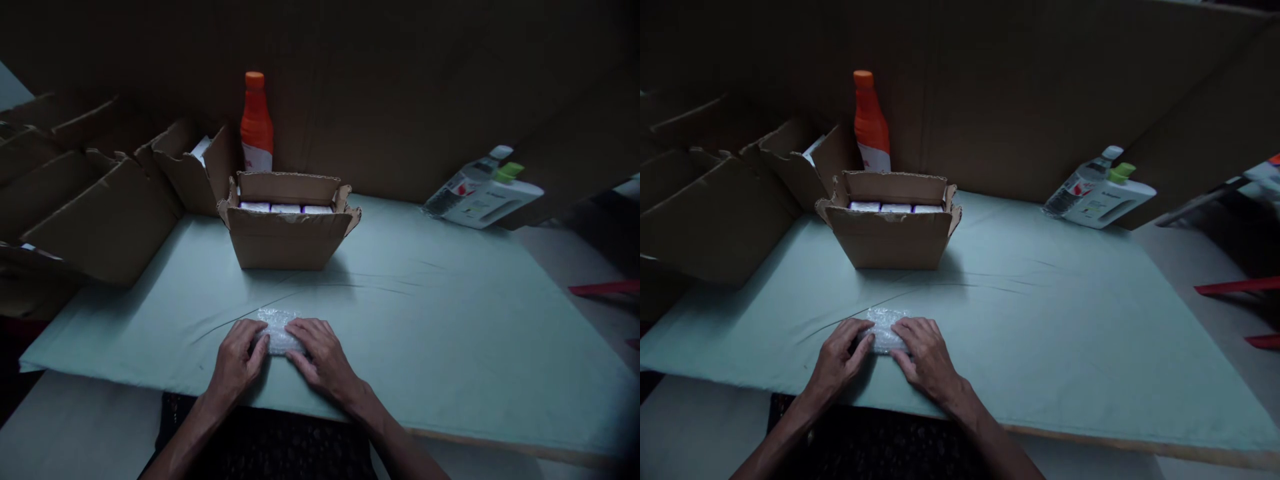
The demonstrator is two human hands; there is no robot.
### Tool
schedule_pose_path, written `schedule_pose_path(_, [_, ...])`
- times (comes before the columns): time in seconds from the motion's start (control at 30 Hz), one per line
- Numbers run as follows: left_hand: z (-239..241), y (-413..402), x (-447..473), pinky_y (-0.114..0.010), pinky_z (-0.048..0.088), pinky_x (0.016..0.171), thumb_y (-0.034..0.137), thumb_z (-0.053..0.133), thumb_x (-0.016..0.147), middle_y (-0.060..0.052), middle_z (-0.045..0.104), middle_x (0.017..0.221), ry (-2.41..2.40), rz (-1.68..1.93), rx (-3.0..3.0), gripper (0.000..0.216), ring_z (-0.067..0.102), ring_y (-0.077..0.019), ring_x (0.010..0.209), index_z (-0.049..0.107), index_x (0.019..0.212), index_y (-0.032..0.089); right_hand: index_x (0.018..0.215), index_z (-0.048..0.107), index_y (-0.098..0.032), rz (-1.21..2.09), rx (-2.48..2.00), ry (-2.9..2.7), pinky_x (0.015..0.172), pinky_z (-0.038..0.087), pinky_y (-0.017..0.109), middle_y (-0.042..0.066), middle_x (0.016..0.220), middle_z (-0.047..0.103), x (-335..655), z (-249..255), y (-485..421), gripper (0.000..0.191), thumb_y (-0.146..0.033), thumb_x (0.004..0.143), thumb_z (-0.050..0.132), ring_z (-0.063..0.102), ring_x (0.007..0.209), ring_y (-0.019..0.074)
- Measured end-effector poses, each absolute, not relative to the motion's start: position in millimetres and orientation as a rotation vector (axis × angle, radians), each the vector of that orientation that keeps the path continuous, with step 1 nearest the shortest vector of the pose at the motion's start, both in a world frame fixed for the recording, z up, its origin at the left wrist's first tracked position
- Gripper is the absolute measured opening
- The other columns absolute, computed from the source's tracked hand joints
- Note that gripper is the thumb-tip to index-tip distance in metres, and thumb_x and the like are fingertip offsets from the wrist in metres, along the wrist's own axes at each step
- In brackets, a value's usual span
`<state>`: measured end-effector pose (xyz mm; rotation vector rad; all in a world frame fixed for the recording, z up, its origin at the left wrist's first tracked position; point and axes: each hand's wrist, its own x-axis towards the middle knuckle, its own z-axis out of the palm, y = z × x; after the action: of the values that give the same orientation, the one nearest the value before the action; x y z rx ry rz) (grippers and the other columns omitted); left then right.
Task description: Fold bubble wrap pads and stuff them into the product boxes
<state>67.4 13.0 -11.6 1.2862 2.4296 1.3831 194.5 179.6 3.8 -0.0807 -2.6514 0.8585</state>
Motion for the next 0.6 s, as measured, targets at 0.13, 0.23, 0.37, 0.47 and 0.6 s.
schedule_pose_path(0.13, [-10,13,67,-0.033,0.055,0.077,0.024,0.054,0.094,-0.006,0.071,0.095,2.459,1.43,1.229,0.015,0.067,-0.0195,0.089,0.065,0.104,0.02,0.118,0.066,-0.021,0.861,-0.108,-2.639,0.088,0.05,0.045,0.008,0.111,0.074,190,0,179,0.022,-0.021,0.097,0.059,0.064,0.101,0.0251])
schedule_pose_path(0.23, [-8,12,70,-0.034,0.057,0.079,0.027,0.055,0.093,-0.007,0.069,0.099,2.444,1.477,1.177,0.02,0.066,-0.0199,0.091,0.063,0.109,0.019,0.113,0.068,-0.02,0.875,-0.136,-2.591,0.086,0.049,0.043,0.007,0.105,0.076,189,-2,179,0.018,-0.021,0.097,0.059,0.065,0.097,0.0239])
schedule_pose_path(0.37, [-8,6,82,-0.036,0.059,0.077,0.032,0.059,0.09,-0.011,0.067,0.11,2.413,1.555,0.985,0.034,0.067,-0.0219,0.094,0.059,0.122,0.019,0.108,0.07,-0.02,0.932,-0.177,-2.549,0.084,0.049,0.041,0.006,0.101,0.077,191,-3,179,0.015,-0.022,0.097,0.06,0.066,0.093,0.0226])
schedule_pose_path(0.47, [-13,-1,94,-0.034,0.061,0.075,0.035,0.06,0.09,-0.014,0.065,0.12,2.333,1.625,0.692,0.05,0.068,-0.0212,0.095,0.048,0.136,0.019,0.107,0.071,-0.021,0.968,-0.2,-2.538,0.084,0.049,0.041,0.006,0.101,0.078,193,-3,180,0.015,-0.022,0.097,0.06,0.067,0.093,0.0225])
schedule_pose_path(0.6, [-20,-9,100,-0.037,0.061,0.085,0.039,0.06,0.09,-0.015,0.063,0.124,2.133,1.769,0.436,0.055,0.068,-0.0226,0.106,0.043,0.139,0.02,0.107,0.071,-0.021,0.976,-0.215,-2.528,0.084,0.049,0.041,0.006,0.1,0.078,193,-5,180,0.015,-0.022,0.096,0.06,0.067,0.093,0.0229])
